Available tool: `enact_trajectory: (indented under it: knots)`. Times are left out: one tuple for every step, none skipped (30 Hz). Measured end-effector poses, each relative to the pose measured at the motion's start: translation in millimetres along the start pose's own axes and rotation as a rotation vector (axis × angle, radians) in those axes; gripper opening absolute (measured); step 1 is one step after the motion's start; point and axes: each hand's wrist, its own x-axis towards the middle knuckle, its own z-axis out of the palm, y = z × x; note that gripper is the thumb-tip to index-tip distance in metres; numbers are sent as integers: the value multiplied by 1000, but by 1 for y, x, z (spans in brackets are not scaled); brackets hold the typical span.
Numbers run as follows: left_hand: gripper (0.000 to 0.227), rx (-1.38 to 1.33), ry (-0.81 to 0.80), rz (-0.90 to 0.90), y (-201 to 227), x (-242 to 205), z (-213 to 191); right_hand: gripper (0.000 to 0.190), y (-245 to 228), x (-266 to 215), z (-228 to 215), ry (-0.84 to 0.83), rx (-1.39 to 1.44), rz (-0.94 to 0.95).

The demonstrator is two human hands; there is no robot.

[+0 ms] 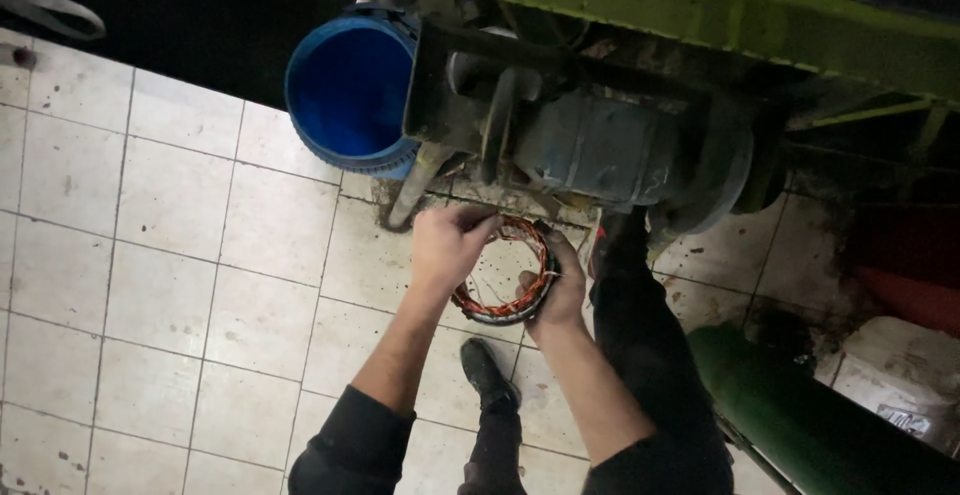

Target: The person walks to a bench grinder and uses the spinning wheel to grind the copper windings on a motor stator. They rotate the stator in their hands to grind different sections of the copper coils against the abrasive wheel.

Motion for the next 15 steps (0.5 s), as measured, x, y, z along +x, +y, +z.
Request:
enact_trajectory:
  knots:
    - [22,0,4,0,5,2,-4,37,1,0,4,-4,-1,1]
    - [20,113,-21,49,9,5,-8,38,2,-1,7,-38,65,84]
    - [18,224,-48,97,14,6,-12,41,3,-2,10,-70,131,168]
    - [18,224,-46,96,19,9,-16,41,3,-5,18,-72,129,169]
    - [20,322,-74,68,24,11,-20,47,3,-8,25,4,124,232]
    - [22,419,-102,41,30,13,-23,54,3,-12,33,80,119,294]
    - [22,420,-102,43,37,14,-26,54,3,-16,42,79,120,293]
    - [19,502,-107,35,44,15,-28,59,4,-19,52,58,170,308]
    - [16,585,-110,22,51,16,-31,65,4,-23,62,36,218,328]
    - [16,586,-107,19,48,17,-30,65,3,-30,73,33,216,331]
    - [16,668,-119,41,44,19,-30,64,2,-37,84,64,297,341]
    - [16,749,-131,64,40,22,-30,63,2,-43,96,94,378,350]
    - [16,751,-131,67,46,22,-33,63,25,-27,78,93,381,349]
    - [15,758,-166,49,52,23,-36,63,49,-10,59,48,430,311]
    - [16,766,-206,24,56,21,-39,62,74,4,39,8,479,278]
